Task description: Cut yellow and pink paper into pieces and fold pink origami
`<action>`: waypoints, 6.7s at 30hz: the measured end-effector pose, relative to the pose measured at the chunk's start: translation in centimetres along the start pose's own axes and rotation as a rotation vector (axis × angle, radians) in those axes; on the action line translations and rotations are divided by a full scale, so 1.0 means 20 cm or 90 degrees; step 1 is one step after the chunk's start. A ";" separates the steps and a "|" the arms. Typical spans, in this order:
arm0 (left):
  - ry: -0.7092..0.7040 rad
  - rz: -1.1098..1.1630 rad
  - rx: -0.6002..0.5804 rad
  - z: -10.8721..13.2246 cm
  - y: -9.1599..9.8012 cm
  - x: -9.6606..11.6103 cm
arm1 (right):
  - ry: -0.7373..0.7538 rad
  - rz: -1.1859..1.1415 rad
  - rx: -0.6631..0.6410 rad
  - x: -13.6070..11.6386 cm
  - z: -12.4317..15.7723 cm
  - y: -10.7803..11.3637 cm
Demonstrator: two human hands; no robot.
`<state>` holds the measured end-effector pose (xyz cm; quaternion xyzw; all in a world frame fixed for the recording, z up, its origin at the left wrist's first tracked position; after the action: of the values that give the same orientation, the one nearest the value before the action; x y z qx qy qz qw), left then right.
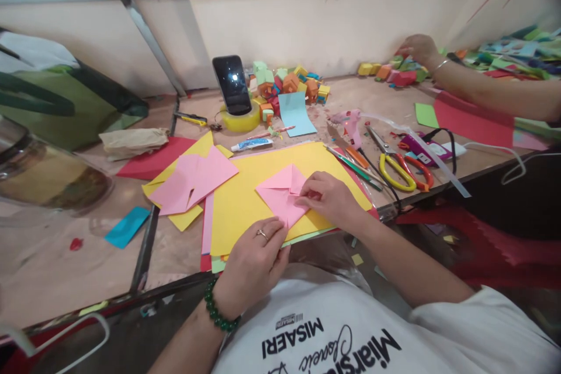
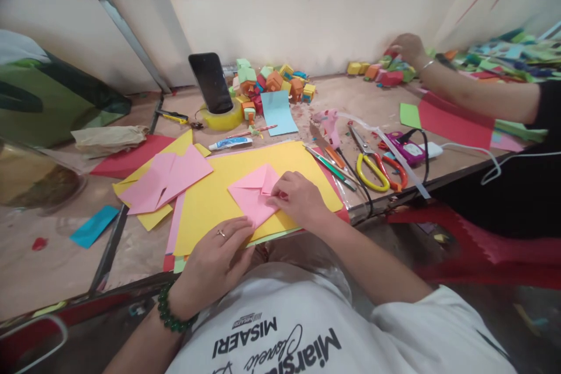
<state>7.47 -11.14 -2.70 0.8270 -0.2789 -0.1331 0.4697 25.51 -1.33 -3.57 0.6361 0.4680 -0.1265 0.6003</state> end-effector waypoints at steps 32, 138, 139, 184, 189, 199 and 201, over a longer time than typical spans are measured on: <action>0.002 0.014 -0.094 -0.04 0.00 0.00 | 0.066 -0.026 0.007 0.02 0.04 0.00; 0.019 -0.103 -0.348 -0.23 -0.05 0.07 | 0.052 -0.141 -0.007 0.09 0.08 0.05; 0.019 -0.104 -0.349 -0.23 -0.05 0.07 | 0.055 -0.141 -0.013 0.10 0.08 0.05; 0.027 -0.015 -0.178 0.02 0.01 0.01 | -0.061 0.052 -0.126 0.15 0.03 0.18; 0.035 -0.015 -0.188 0.01 0.02 0.02 | -0.051 0.067 -0.131 0.11 0.04 0.18; 0.062 -0.017 -0.208 -0.02 0.03 0.04 | -0.096 0.121 -0.112 0.04 0.05 0.14; 0.063 -0.019 -0.210 -0.01 0.03 0.03 | -0.046 0.084 -0.117 0.10 0.06 0.15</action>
<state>7.95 -11.58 -2.01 0.7482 -0.2173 -0.1433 0.6103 29.35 -1.04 -3.37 0.6026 0.4129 -0.0663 0.6797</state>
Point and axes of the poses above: each hand's wrist, its own z-axis away from the middle knuckle, its own y-axis out of the back of the hand, x = y × z, the point moved 2 cm from there along -z, towards the middle knuckle, and after that the axes turned 13 degrees about -z, right-handed, at the moved point
